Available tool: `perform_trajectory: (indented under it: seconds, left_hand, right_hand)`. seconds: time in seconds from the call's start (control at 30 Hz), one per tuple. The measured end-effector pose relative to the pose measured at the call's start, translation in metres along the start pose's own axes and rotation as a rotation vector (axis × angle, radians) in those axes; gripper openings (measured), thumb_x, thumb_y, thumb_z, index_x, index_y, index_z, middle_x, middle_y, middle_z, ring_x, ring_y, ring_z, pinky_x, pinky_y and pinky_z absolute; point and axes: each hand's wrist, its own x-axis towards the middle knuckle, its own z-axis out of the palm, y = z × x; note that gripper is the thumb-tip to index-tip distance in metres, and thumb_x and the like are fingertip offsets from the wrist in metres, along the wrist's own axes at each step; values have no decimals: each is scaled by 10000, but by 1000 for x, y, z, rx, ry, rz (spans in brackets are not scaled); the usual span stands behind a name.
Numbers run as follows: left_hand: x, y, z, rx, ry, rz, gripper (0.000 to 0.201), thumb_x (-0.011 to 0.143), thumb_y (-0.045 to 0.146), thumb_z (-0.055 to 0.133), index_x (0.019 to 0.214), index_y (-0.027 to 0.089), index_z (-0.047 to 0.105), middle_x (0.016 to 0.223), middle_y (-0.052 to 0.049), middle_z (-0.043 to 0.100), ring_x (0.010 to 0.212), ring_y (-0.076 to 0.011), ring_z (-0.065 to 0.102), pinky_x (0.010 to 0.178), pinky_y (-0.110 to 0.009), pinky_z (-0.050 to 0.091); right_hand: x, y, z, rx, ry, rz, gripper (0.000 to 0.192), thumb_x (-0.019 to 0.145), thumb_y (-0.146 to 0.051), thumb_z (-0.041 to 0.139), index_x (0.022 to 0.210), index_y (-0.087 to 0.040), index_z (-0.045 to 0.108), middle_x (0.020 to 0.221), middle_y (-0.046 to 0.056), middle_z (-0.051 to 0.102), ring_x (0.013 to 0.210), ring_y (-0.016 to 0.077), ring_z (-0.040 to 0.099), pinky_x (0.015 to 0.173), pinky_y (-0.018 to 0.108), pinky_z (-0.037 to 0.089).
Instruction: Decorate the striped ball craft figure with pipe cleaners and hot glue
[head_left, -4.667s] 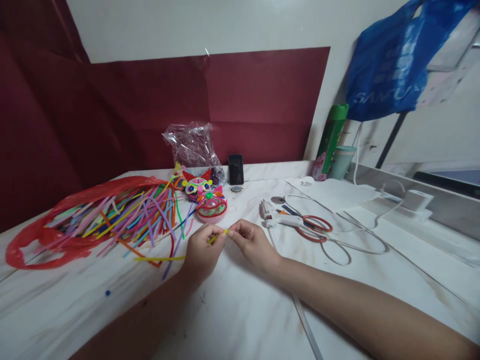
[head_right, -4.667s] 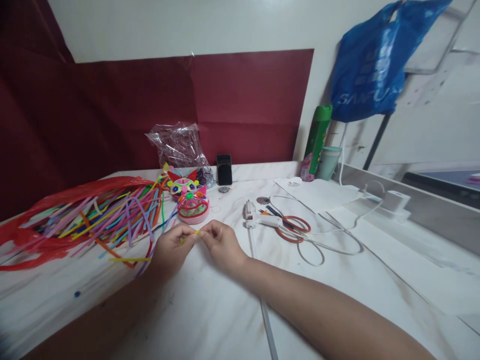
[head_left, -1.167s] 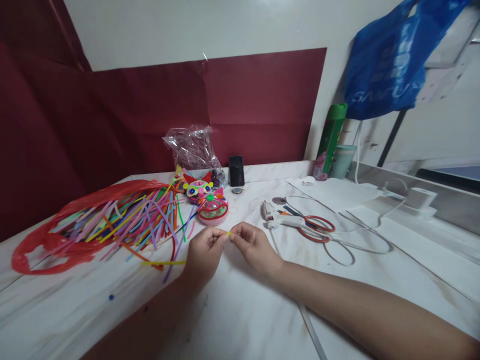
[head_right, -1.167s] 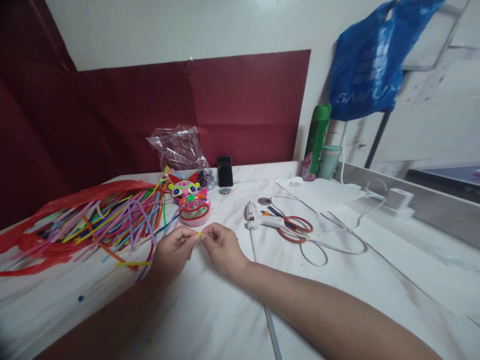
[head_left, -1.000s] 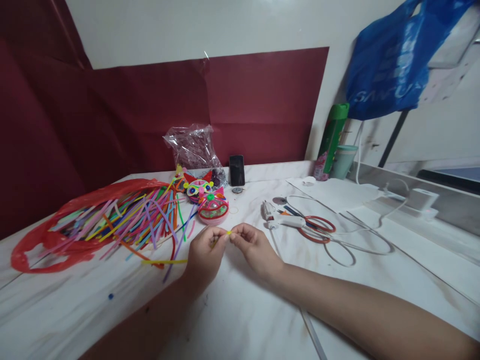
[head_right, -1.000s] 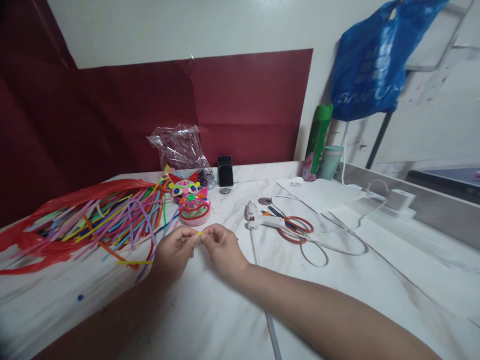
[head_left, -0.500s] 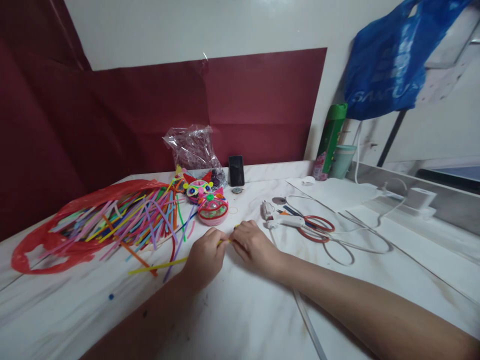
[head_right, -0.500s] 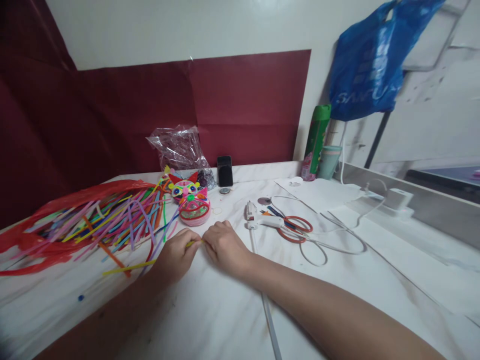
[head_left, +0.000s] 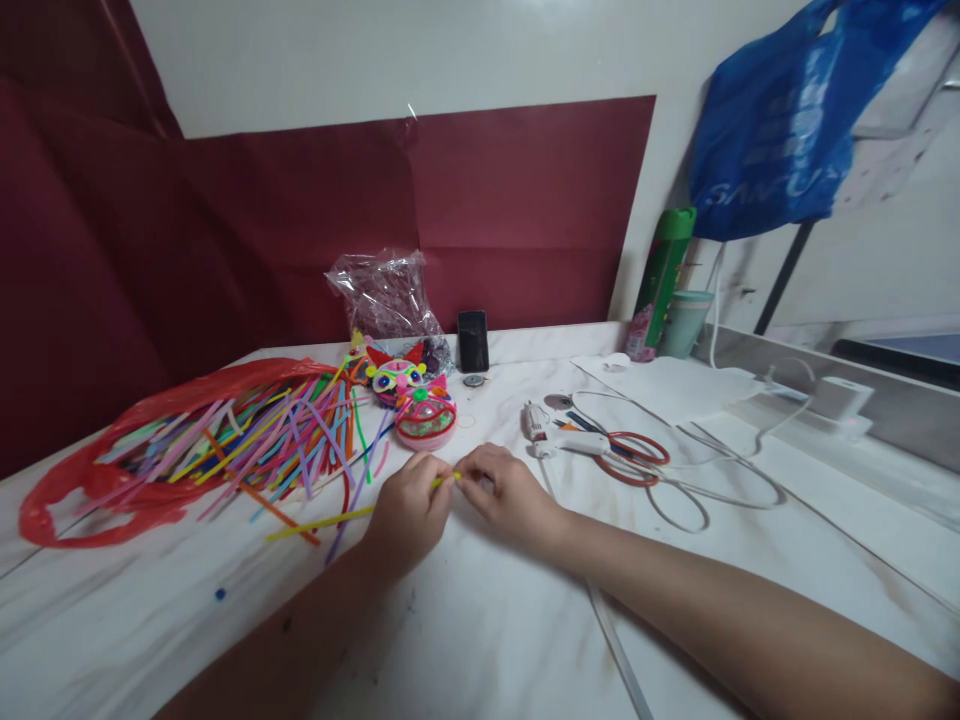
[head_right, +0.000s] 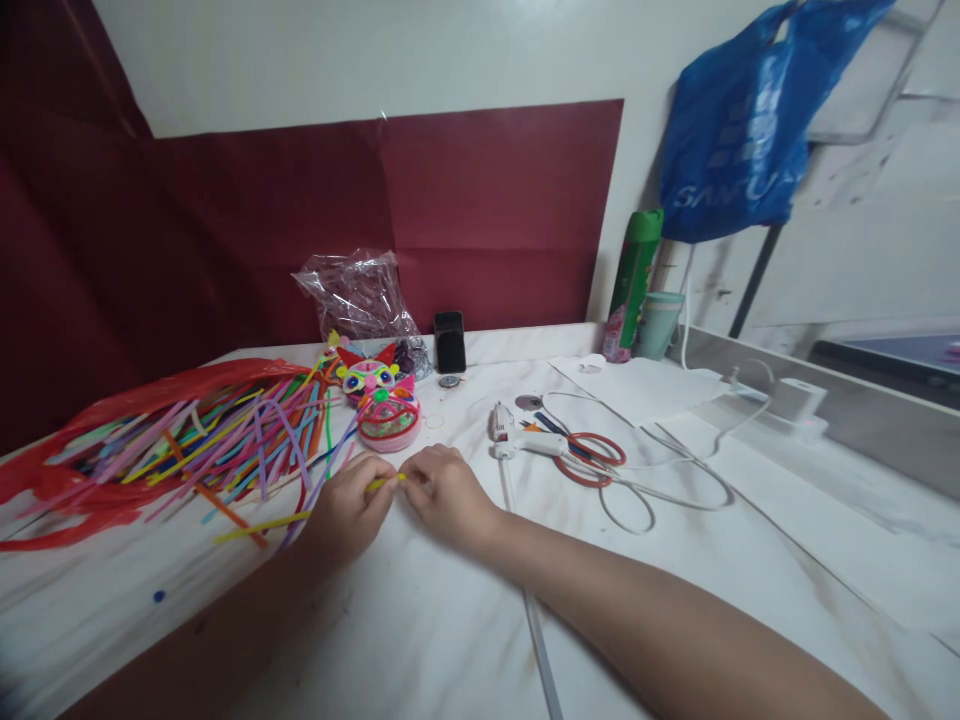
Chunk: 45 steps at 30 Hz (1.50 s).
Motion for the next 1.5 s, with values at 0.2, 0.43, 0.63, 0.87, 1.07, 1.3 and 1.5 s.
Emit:
perform_trajectory:
  seconds: [0.2,0.43,0.63,0.87,1.07,1.3,1.5]
  left_hand:
    - [-2,-5,1,101,-70,126,179,818,156,385,684,189,498,657,-31,561,637,-157,559,590,-262,423]
    - [2,1,-1,-136,44,-115,109,786,210,510,693,186,560,657,4,605,632,-133,573,597,-229,446]
    - [2,4,-5,-134,138,-18,110,803,190,508,701,179,546,669,6,580,647,-122,563,620,-221,438]
    - [-2,-8,3,27,-40,116,196,811,141,397,646,191,490,634,-16,536,621,-139,529,583,-244,410]
    - [0,-8,1,-49,-33,17,170,823,194,446,684,185,544,660,-16,577,645,-141,560,610,-247,434]
    - [-1,-1,0,-184,119,-102,148,804,240,511,673,186,552,623,17,575,580,-117,549,570,-222,438]
    - [-1,4,3,-179,119,-35,122,803,202,497,699,185,557,650,7,571,620,-119,554,592,-221,438]
  right_hand:
    - [1,4,-7,-392,-100,-248,152,853,-153,471,749,-160,582,707,60,599,729,182,503,717,315,346]
    - [2,-7,-5,52,46,9,120,794,-158,490,679,-184,513,636,-9,516,635,135,470,629,256,364]
    - [2,-10,6,493,44,239,109,798,-257,532,723,-177,534,635,-29,513,596,116,475,603,240,388]
    - [1,3,-1,-240,-13,-153,102,802,-109,514,758,-173,580,751,49,618,765,179,525,752,319,361]
    - [2,-3,-6,-197,-3,-150,126,791,-112,496,691,-172,542,671,25,573,697,162,496,706,303,362]
    - [2,-12,8,504,148,302,105,749,-245,562,675,-186,517,596,-44,479,568,105,429,555,223,359]
    - [-1,-9,11,558,165,337,106,721,-270,576,673,-189,528,592,-40,489,574,109,430,555,230,358]
